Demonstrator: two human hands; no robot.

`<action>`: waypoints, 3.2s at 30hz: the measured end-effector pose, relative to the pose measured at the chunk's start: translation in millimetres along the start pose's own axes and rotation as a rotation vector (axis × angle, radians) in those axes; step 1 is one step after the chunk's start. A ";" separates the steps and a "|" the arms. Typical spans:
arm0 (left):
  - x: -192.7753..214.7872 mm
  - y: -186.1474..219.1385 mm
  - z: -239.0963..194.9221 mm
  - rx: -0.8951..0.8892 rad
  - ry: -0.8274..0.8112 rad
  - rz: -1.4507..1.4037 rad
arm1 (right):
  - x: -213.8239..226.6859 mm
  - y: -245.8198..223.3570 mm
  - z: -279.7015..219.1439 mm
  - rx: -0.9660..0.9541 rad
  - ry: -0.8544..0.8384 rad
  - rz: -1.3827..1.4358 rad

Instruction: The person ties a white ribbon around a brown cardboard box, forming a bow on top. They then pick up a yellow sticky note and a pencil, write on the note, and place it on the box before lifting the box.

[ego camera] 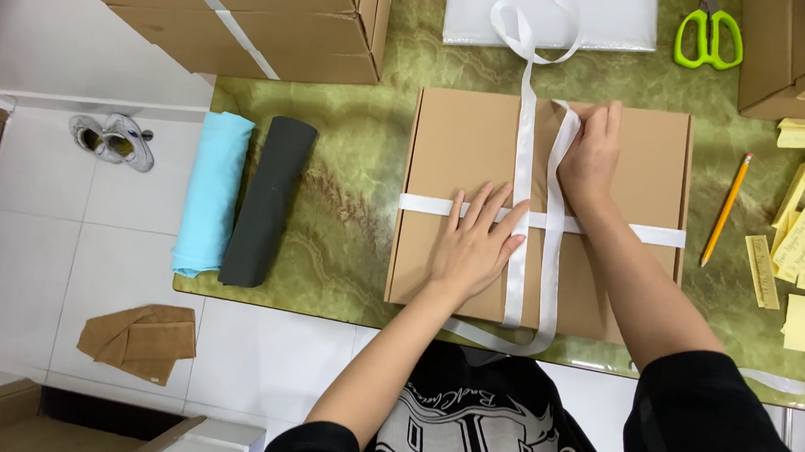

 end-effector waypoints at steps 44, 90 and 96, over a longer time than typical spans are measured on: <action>-3.6 26.7 -63.9 0.133 0.160 0.005 | 168.4 -127.6 -158.9 -1.120 -0.197 0.878; 2.5 42.6 -169.9 -0.036 -0.123 0.016 | 231.5 -221.7 -288.0 -0.833 -0.306 0.790; -8.5 31.6 -148.2 -0.008 -0.211 -0.006 | 241.9 -234.1 -270.4 -0.891 -0.290 0.813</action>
Point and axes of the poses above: each hand's wrist, its own z-axis towards the middle knuckle, its own x-axis out of the back of the hand, y = z × x, the point moved 4 cm from there along z, towards the middle knuckle, and after that the axes turned 4 degrees about x, right-handed, at the moved point
